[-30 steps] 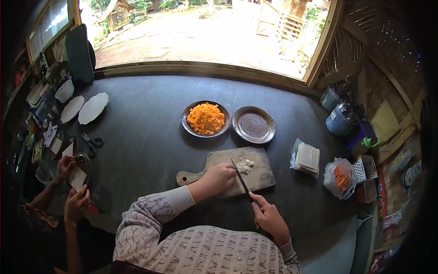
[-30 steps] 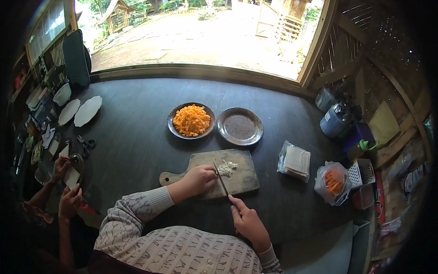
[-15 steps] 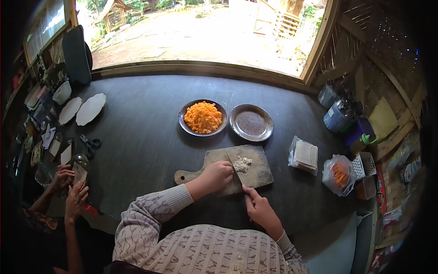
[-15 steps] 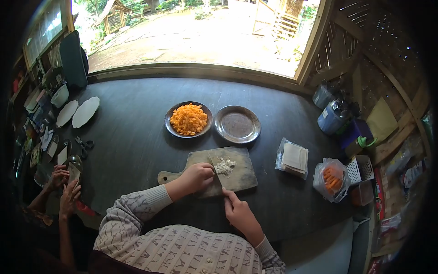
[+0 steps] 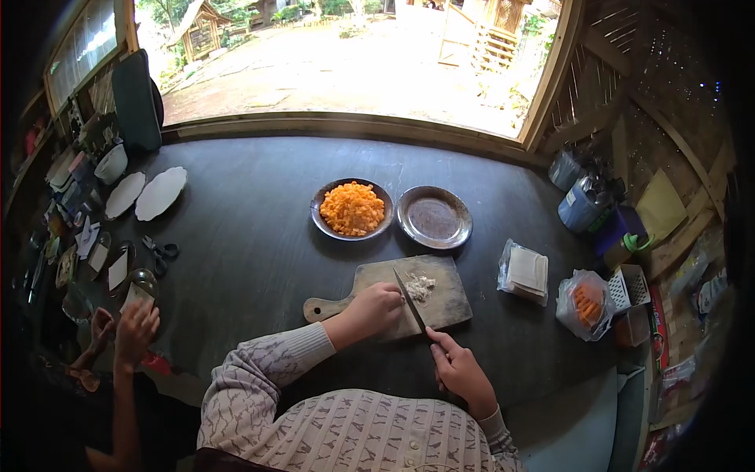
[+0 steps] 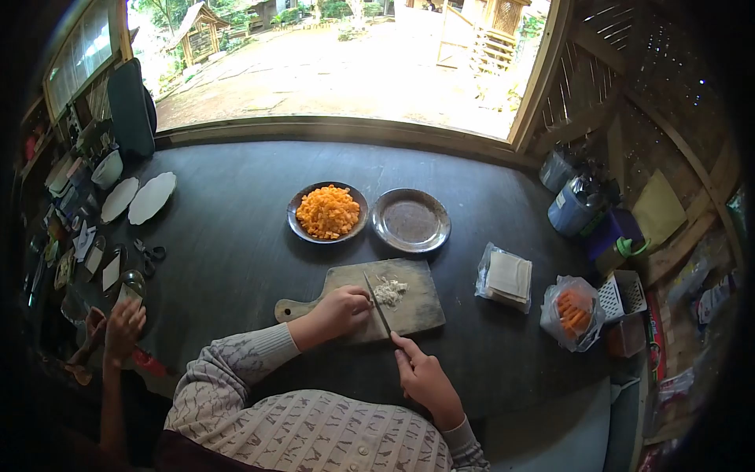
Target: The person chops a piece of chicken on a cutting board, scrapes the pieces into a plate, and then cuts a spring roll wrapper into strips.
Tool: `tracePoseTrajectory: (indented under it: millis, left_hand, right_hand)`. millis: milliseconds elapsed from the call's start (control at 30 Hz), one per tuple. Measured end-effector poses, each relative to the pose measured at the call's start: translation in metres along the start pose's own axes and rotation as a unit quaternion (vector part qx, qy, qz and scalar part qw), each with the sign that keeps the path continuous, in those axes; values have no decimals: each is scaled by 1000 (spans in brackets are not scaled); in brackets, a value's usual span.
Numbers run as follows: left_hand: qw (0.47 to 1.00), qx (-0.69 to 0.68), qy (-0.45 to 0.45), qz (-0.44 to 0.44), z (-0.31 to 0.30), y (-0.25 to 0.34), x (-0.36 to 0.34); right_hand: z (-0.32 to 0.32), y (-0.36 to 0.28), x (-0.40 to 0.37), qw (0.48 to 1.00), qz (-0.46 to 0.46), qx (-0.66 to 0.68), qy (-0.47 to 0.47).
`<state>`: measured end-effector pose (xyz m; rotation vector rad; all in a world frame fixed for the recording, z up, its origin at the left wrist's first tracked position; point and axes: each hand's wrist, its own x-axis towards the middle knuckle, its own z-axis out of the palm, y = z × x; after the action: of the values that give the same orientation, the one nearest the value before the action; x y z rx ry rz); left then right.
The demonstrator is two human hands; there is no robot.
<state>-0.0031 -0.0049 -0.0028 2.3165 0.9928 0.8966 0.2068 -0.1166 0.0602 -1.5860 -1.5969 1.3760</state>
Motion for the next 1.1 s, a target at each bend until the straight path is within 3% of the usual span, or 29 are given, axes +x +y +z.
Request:
tracePoseTrajectory:
  millis: [500,700,1100]
  left_hand:
    - [1000,3,12,9,-1,0,0]
    - [999,36,0,11,1,-5,2]
    - [999,-32,17,-8,-3,1,2]
  right_hand:
    - [1,-2,2,1000,3,-23,-2]
    - [12,4,20,998,-38,-47,21]
    - [8,5,16,999,-11,29,6]
